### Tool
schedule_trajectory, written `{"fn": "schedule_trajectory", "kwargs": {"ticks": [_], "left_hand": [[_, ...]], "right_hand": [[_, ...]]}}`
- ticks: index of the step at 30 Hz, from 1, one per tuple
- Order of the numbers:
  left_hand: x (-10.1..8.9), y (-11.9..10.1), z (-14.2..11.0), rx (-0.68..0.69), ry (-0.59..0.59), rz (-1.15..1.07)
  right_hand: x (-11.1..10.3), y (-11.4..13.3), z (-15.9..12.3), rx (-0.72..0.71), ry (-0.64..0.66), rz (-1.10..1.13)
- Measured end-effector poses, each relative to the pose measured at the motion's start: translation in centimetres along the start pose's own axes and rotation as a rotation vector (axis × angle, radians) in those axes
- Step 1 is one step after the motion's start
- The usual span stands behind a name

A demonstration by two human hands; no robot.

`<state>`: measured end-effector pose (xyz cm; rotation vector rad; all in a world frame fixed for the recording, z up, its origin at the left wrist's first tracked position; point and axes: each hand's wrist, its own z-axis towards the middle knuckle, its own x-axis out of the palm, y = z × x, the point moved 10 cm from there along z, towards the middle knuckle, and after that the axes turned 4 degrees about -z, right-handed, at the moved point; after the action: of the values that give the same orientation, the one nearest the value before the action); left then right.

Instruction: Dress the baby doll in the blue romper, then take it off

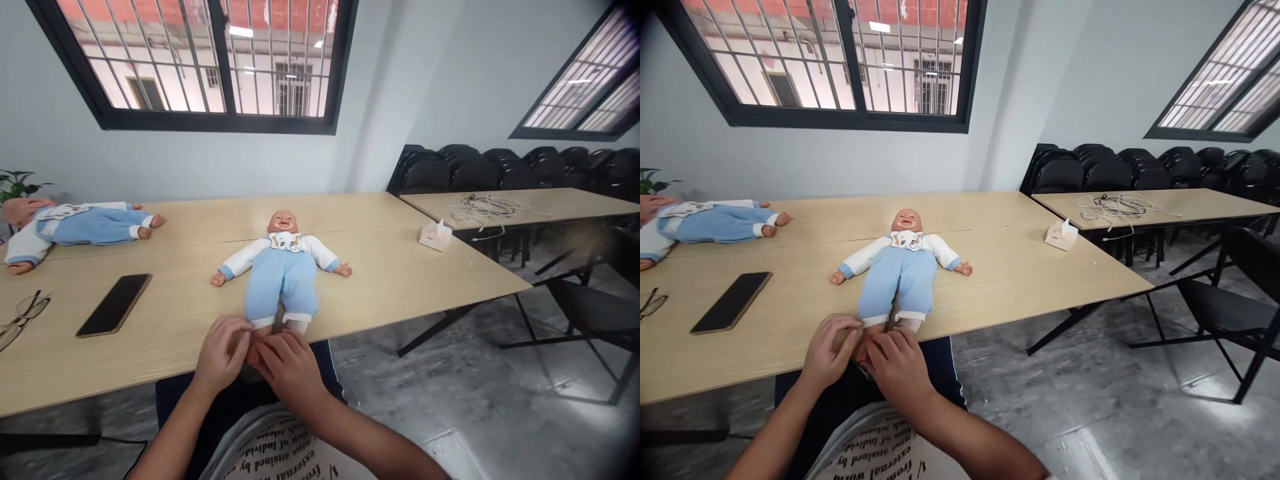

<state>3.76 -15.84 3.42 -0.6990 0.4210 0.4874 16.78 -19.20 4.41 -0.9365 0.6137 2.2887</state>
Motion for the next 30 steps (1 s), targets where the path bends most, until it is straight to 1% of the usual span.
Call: {"fn": "schedule_trajectory", "kwargs": {"ticks": [3,5,7,9,11,14,16,19,21,24,26,30], "left_hand": [[1.6,-2.3,0.0,0.123,0.137,-0.047],[2.7,-3.4,0.1,0.15,0.22,-0.076],[3.7,-4.2,0.3,0.154,0.285,-0.077],[4.8,-5.0,0.3,0.179,0.349,-0.028],[5.9,-5.7,0.2,0.223,0.407,0.04],[6.9,-6.2,0.0,0.259,0.413,0.126],[7.1,-6.2,0.0,0.259,0.382,0.155],[7.1,-6.2,-0.1,0.251,0.336,0.158],[6.9,-6.2,-0.1,0.245,0.312,0.151],[6.6,-5.9,-0.3,0.239,0.277,0.146],[6.5,-5.6,-0.5,0.234,0.265,0.142],[6.6,-5.5,-0.7,0.239,0.264,0.122]], "right_hand": [[-0.6,-0.2,-0.3,-0.044,-0.009,0.042],[-1.8,-1.4,-0.8,-0.039,-0.04,0.119],[-3.5,-4.1,-1.6,0.053,-0.135,0.145],[-4.6,-7.4,-2.8,0.184,-0.208,0.085],[-4.3,-10.0,-3.7,0.275,-0.188,0.005],[-2.7,-11.9,-4.1,0.314,-0.098,-0.053],[-2.1,-12.2,-4.1,0.32,-0.086,-0.075],[-1.9,-11.8,-3.9,0.324,-0.099,-0.082],[-1.8,-11.2,-4.1,0.317,-0.096,-0.056],[-1.3,-9.7,-4.6,0.248,-0.045,0.008],[-1.2,-9.1,-5.1,0.217,-0.016,0.029],[-1.4,-9.0,-5.3,0.233,-0.007,0.024]]}}
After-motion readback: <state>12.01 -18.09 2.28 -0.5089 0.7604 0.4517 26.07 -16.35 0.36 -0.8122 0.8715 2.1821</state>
